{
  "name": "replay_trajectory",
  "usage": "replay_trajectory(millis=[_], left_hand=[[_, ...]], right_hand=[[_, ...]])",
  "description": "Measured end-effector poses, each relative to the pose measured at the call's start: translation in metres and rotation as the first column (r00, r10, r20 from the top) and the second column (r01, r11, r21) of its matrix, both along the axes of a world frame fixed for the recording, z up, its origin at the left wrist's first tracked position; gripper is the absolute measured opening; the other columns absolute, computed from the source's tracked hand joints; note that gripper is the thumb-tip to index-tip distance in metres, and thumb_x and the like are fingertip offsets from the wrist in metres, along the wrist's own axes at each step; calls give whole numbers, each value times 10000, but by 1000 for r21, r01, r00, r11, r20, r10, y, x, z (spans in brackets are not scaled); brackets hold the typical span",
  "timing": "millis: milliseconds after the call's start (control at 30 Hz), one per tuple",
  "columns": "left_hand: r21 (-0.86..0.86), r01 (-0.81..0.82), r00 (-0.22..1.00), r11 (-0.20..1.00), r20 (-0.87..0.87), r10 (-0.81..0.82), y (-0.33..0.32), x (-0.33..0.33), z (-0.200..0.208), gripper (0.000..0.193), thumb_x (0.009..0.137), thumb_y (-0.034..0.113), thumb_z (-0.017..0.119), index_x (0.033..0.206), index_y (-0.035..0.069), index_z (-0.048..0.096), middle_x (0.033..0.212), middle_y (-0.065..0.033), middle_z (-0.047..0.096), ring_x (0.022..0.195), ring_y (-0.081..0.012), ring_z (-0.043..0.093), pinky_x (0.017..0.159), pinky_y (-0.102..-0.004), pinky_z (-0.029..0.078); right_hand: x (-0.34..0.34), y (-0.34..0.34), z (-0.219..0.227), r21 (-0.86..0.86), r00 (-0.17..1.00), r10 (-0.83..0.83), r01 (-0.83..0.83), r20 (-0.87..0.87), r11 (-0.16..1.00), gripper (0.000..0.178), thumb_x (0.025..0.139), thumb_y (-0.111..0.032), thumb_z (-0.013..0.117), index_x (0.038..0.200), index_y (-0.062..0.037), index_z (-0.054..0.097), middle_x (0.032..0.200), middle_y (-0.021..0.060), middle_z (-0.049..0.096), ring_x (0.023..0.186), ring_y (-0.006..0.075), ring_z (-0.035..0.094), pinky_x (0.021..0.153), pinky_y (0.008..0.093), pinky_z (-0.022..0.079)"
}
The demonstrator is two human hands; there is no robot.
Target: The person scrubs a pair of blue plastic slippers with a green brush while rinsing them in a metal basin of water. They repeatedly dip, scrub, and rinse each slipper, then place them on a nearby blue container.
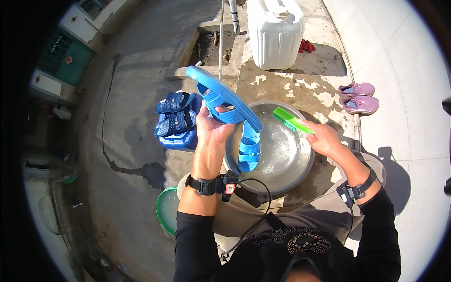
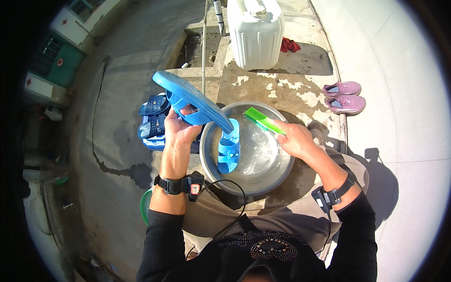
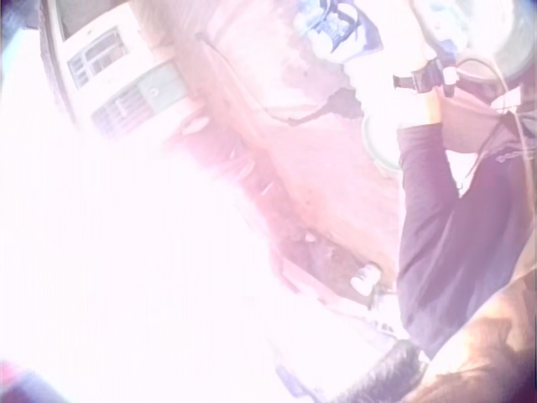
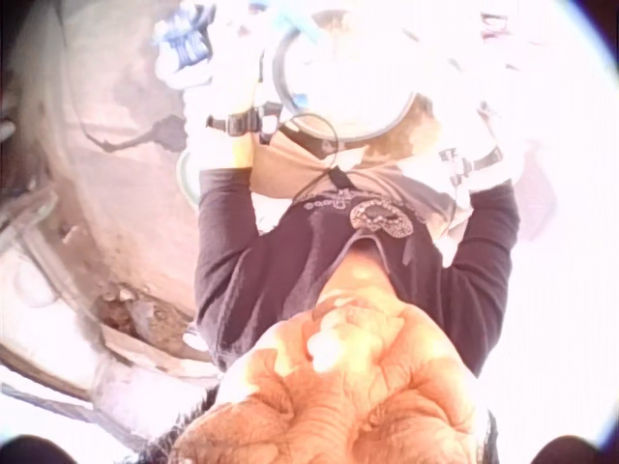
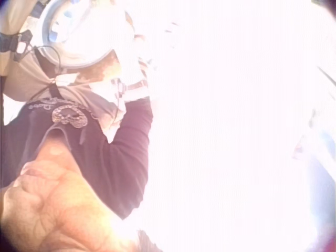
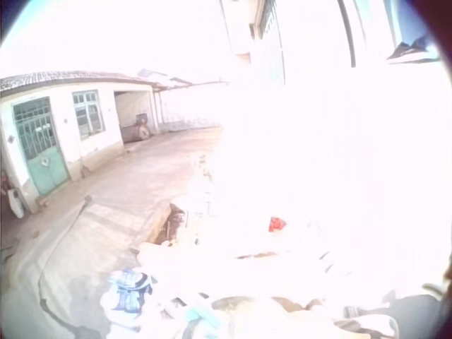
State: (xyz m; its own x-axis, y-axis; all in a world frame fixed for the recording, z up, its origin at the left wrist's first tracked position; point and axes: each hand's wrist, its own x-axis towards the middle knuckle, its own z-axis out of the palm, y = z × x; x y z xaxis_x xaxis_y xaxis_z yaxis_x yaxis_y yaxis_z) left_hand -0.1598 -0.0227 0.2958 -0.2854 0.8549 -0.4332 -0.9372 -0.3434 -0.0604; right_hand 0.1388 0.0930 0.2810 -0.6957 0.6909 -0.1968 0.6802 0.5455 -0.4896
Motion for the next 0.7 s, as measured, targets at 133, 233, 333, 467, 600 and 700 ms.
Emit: replay_trajectory(millis=[133, 233, 333, 467, 600, 700], left_hand=[[-217, 29, 969, 976, -232, -81, -9, 9, 2, 362, 954, 419, 495, 1043, 75, 563, 852, -99, 639, 662, -223, 598, 657, -342, 510], [-213, -3, 923, 977, -378, -79, -13, 16, 2, 356, 934, 421, 544, 1092, 103, 559, 1024, -109, 641, 831, -254, 611, 673, -364, 501], [-174, 46, 857, 984, -499, -128, -20, 20, 1, 267, 951, 366, 544, 1021, 108, 542, 1020, -68, 607, 886, -236, 621, 708, -400, 526], [-158, 68, 703, 985, -692, -160, -28, 21, 0, 195, 944, 269, 577, 934, 75, 586, 892, -23, 602, 804, -154, 616, 718, -342, 520], [-247, 55, 486, 967, -840, -242, -29, 24, 0, 189, 925, 245, 607, 919, 58, 630, 858, -13, 638, 778, -110, 591, 742, -276, 481], [-269, 24, 332, 963, -906, -261, -26, 30, 4, 173, 884, 207, 669, 930, 42, 648, 869, -21, 655, 780, -92, 596, 757, -265, 491]], right_hand=[[-22, -4, -68, -199, 968, 48, 2, 245, 980, 513, 840, -232, 585, 1343, -189, 499, 1072, 179, 649, 957, 357, 628, 816, 451, 488], [-29, -12, -146, -166, 953, 36, 15, 299, 986, 531, 832, -224, 580, 1346, -127, 488, 993, 259, 642, 913, 358, 649, 792, 433, 499], [-31, -22, -219, -146, 936, -293, 323, 195, 935, 448, 851, -264, 538, 1273, -115, 524, 959, 191, 675, 921, 373, 644, 790, 451, 498], [-26, -66, -270, -139, 896, -354, 399, 268, 906, 446, 859, -236, 530, 1259, -43, 496, 905, 219, 663, 895, 370, 641, 770, 455, 489], [-26, -77, -257, -580, 911, -378, 398, 163, 711, 438, 845, -185, 586, 1258, -44, 550, 750, 109, 641, 660, 217, 607, 599, 368, 467], [-34, -52, -205, -786, 713, -683, 511, 162, 347, 374, 871, -148, 582, 1233, -53, 602, 579, -22, 472, 418, 85, 367, 372, 281, 278]])
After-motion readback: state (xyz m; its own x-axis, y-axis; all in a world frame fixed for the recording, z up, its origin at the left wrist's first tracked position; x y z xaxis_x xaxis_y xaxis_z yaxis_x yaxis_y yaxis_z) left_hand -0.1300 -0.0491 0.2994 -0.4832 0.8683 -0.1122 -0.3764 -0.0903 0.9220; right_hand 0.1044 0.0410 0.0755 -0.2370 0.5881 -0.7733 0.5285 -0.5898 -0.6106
